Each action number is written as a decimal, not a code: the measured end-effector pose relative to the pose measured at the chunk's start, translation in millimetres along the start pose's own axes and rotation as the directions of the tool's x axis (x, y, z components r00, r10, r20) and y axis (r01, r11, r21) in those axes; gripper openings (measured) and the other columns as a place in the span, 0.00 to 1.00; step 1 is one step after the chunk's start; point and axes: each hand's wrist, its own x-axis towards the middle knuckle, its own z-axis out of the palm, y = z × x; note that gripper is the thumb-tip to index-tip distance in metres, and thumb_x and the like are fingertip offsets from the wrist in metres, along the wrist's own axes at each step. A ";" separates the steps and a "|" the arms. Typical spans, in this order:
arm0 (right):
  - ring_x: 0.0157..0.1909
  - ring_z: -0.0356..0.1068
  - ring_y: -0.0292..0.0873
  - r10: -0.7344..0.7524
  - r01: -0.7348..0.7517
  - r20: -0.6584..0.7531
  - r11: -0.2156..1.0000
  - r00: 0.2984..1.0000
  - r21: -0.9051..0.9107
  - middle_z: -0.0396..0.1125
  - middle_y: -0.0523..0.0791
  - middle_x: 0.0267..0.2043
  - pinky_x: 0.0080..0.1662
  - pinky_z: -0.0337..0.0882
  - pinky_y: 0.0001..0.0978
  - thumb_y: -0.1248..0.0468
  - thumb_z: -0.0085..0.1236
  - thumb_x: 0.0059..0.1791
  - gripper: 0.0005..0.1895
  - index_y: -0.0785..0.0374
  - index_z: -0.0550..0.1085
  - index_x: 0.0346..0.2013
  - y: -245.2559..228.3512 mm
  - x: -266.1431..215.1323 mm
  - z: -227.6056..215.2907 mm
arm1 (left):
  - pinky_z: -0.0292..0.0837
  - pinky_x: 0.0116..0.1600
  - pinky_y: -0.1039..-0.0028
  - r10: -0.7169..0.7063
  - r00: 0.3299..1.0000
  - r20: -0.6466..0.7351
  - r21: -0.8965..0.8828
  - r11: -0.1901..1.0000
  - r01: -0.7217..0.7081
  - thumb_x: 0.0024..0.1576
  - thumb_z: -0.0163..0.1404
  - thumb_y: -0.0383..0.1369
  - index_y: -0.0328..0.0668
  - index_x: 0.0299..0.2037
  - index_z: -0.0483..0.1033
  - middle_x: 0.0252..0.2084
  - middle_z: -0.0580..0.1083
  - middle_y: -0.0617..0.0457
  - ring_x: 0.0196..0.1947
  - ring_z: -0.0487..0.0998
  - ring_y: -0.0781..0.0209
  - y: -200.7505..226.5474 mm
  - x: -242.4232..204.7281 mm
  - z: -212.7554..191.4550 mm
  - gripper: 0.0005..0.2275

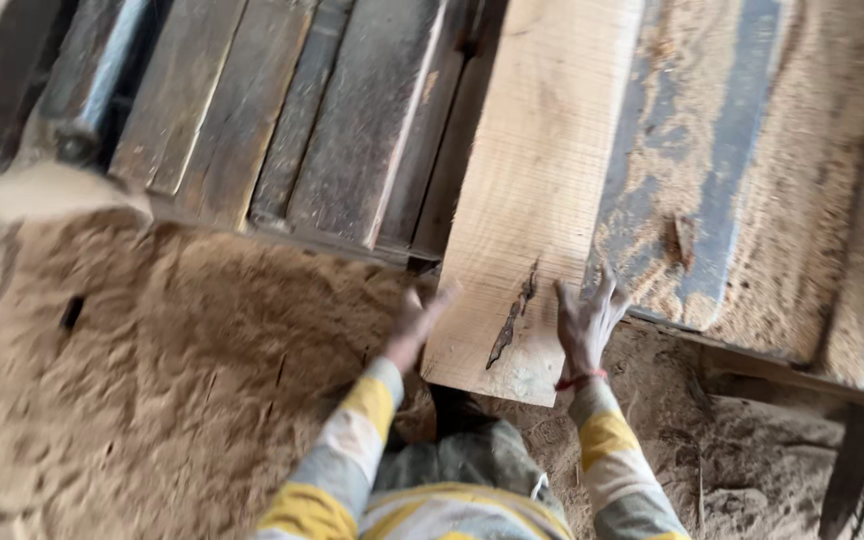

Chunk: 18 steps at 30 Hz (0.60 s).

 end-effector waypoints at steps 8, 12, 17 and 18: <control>0.74 0.57 0.53 -0.103 -0.092 0.273 0.783 0.956 0.615 0.56 0.56 0.74 0.70 0.60 0.48 0.49 0.40 0.58 0.35 0.58 0.50 0.77 25.3 -75.9 2.8 | 0.75 0.50 0.65 0.179 0.980 0.089 -0.219 0.963 -0.156 0.49 0.59 0.54 0.36 0.44 0.82 0.44 0.82 0.47 0.43 0.82 0.57 -38.8 -10.8 9.5 0.27; 0.75 0.53 0.51 -0.082 -0.082 0.246 0.804 0.966 0.589 0.53 0.54 0.75 0.69 0.58 0.44 0.51 0.35 0.58 0.34 0.58 0.49 0.78 26.9 -113.2 8.8 | 0.72 0.54 0.68 0.165 0.982 0.091 -0.183 0.972 -0.146 0.50 0.58 0.54 0.39 0.46 0.81 0.46 0.81 0.49 0.47 0.81 0.59 -56.6 -29.5 -5.3 0.26; 0.71 0.56 0.59 -0.013 -0.183 0.270 0.703 0.963 0.687 0.58 0.57 0.74 0.67 0.60 0.53 0.51 0.43 0.57 0.35 0.60 0.53 0.77 42.4 -208.0 13.0 | 0.73 0.45 0.66 0.127 0.992 0.011 -0.042 0.991 -0.126 0.53 0.61 0.56 0.27 0.39 0.77 0.37 0.77 0.49 0.38 0.76 0.59 -147.9 -79.4 -36.6 0.30; 0.70 0.58 0.61 0.029 -0.240 0.302 0.683 0.953 0.690 0.59 0.58 0.73 0.67 0.61 0.55 0.51 0.46 0.57 0.36 0.60 0.53 0.77 54.5 -246.3 6.6 | 0.73 0.41 0.64 0.064 0.998 0.006 0.050 0.997 -0.064 0.55 0.62 0.57 0.21 0.35 0.77 0.33 0.76 0.46 0.34 0.75 0.57 -174.3 -101.3 -45.0 0.33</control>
